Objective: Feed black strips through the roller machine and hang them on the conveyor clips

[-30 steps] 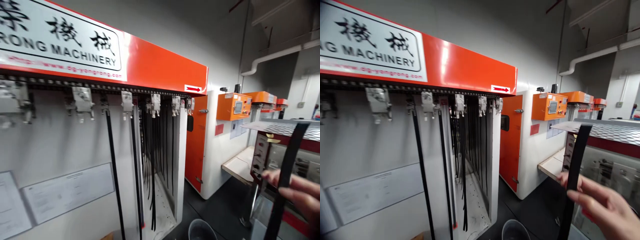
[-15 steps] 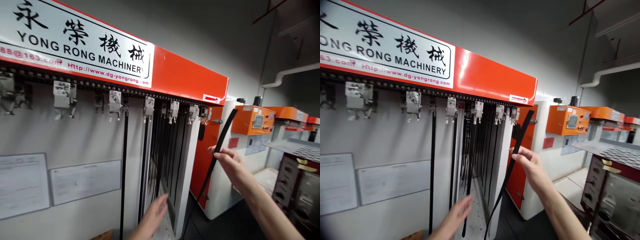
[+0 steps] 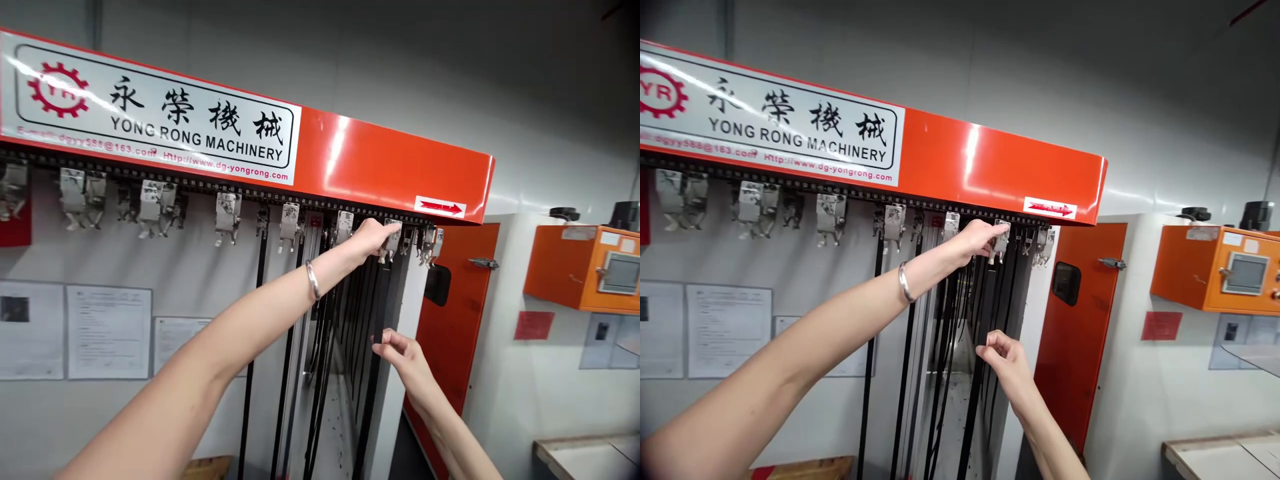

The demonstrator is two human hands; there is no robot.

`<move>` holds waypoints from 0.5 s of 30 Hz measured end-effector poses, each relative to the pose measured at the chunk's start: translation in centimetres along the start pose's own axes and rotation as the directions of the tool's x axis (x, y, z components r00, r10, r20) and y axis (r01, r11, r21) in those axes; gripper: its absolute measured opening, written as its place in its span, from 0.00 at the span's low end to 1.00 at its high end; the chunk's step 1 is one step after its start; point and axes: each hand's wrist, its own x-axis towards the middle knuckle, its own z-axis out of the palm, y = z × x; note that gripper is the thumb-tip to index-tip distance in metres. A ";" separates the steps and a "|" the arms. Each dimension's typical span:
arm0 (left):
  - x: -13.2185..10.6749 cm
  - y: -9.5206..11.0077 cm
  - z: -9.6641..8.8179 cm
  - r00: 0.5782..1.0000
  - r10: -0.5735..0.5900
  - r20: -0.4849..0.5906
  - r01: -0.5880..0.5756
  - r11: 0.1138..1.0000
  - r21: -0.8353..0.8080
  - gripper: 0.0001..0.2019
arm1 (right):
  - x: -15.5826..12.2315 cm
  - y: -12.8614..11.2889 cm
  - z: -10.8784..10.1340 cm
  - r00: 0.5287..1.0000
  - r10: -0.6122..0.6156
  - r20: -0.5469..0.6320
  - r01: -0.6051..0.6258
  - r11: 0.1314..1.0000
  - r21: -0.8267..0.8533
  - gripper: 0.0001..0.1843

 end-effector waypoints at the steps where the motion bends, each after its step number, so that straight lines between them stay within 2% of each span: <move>1: 0.4 0.1 0.1 1.000 -0.021 0.001 0.021 1.000 -0.013 0.19 | 0.3 0.2 -0.1 1.000 0.010 0.015 -0.010 1.000 0.009 0.15; 7: 0.6 0.4 0.0 0.999 -0.035 0.000 0.035 0.997 -0.065 0.16 | 2.0 0.6 -0.4 0.996 0.007 0.087 -0.012 0.998 0.055 0.16; 10: 0.6 0.4 0.0 0.999 -0.040 0.007 0.040 0.995 -0.087 0.16 | 3.1 0.1 -0.6 0.996 -0.008 0.089 0.002 0.998 0.065 0.15; 15: 0.7 0.4 0.2 0.995 -0.086 -0.054 0.082 0.994 -0.070 0.17 | 4.4 -0.3 -1.0 0.997 -0.013 0.073 0.007 0.996 0.091 0.15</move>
